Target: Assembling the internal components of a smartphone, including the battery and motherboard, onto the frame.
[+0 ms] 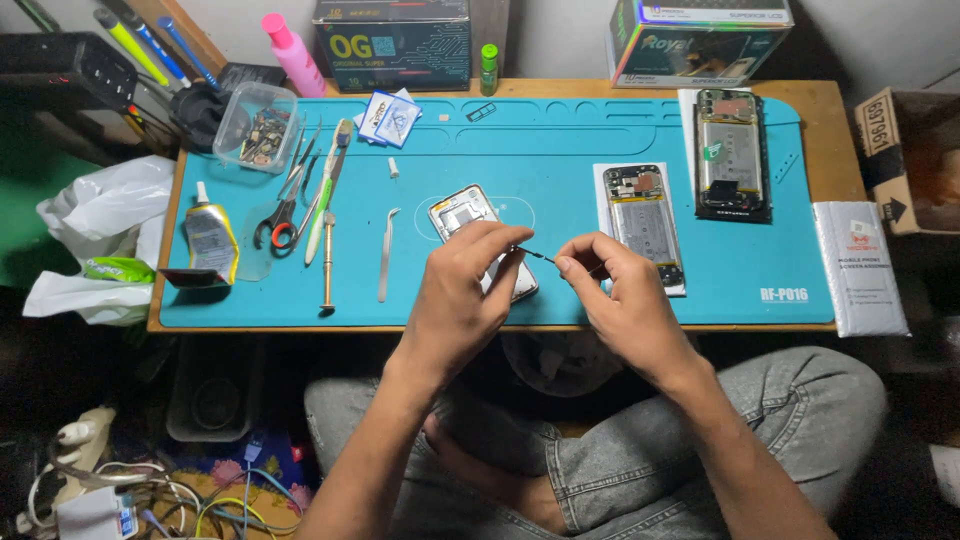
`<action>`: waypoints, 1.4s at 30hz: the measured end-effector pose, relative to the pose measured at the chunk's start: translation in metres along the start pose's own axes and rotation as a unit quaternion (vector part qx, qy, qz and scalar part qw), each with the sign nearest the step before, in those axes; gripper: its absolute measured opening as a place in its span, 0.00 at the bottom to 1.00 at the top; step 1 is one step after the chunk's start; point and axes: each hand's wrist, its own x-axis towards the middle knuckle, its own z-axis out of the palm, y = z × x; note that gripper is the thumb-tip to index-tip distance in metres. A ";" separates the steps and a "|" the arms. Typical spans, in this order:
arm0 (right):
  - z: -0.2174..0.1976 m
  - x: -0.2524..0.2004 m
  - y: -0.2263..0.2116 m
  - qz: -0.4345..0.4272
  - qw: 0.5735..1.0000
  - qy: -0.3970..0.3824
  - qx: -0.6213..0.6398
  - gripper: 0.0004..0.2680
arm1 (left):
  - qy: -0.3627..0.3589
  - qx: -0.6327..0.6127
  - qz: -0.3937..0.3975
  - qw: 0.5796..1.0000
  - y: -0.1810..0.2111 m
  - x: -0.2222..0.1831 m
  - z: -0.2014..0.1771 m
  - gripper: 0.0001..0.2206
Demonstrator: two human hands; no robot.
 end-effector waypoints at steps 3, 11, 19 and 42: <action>-0.013 -0.002 -0.007 0.037 0.999 -0.027 0.017 0.04 | -0.001 -0.015 0.022 1.000 0.011 -0.001 0.001 0.14; -0.029 0.001 0.017 0.073 0.986 -0.071 0.132 0.07 | 0.013 -0.034 0.026 0.999 0.011 -0.001 0.007 0.10; -0.048 0.005 0.046 0.082 0.993 0.085 0.016 0.11 | 0.028 -0.050 0.027 0.998 0.015 -0.001 0.019 0.09; -0.060 0.032 0.104 0.195 0.975 0.110 -0.007 0.26 | 0.115 -0.259 -0.284 0.916 0.024 -0.035 0.022 0.07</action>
